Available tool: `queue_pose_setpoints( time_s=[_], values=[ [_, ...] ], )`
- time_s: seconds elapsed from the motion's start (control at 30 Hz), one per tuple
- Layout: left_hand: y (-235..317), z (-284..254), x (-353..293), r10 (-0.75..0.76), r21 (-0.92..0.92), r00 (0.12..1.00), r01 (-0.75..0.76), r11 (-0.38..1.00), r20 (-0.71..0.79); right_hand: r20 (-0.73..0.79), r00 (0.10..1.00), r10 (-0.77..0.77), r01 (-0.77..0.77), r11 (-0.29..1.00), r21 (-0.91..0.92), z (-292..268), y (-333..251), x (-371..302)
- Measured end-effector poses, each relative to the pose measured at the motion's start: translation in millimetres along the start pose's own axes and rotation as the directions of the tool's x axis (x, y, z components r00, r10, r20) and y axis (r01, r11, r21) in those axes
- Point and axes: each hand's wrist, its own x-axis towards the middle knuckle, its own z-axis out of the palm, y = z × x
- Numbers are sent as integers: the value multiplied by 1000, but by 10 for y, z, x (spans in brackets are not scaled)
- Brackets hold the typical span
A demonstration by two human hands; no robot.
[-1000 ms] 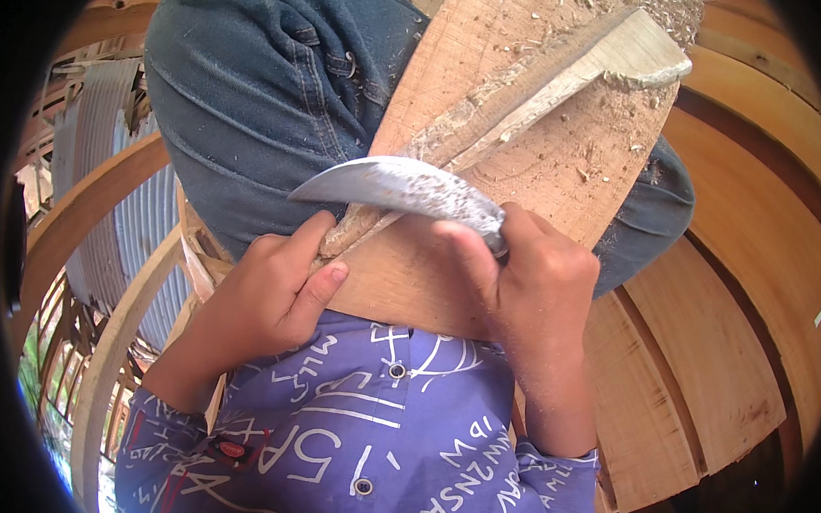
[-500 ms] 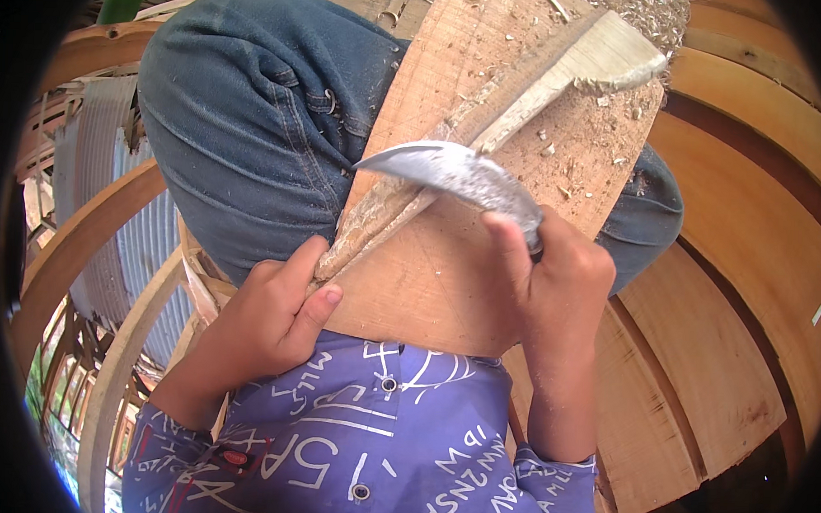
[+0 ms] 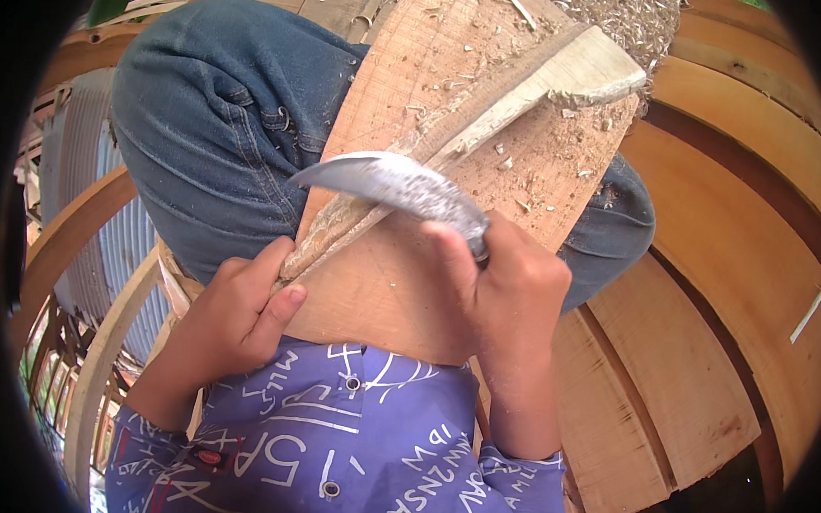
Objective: The person sits cross-legged and uses a curved blade to carve a long, thin piece of wood. They repeatedly shave off thin layers of wood, rotating the piece to work on different sides and gradually shaping it into a tapered form.
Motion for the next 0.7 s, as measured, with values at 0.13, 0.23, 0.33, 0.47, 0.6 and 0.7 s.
queue_pose_setpoints(
  time_s=[0.13,0.23,0.33,0.47,0.6,0.7],
  values=[
    [48,-45,1,-64,25,997,63,998,33,-15,995,101,-102,989,-110,-53,270,75],
    [98,-33,51,-91,12,995,90,996,50,-30,999,38,-39,999,-5,-78,100,67],
    [101,-43,36,-127,20,990,126,992,59,33,996,-81,85,985,-148,-67,170,52],
    [153,-60,63,-165,61,982,159,985,90,-46,991,129,-131,990,-53,-152,301,200],
    [24,19,52,146,113,986,-136,984,-84,6,999,-53,53,991,-123,-77,232,105],
    [46,42,61,131,98,984,-120,988,-119,-113,953,281,-285,958,-22,-280,561,374]
  ],
)
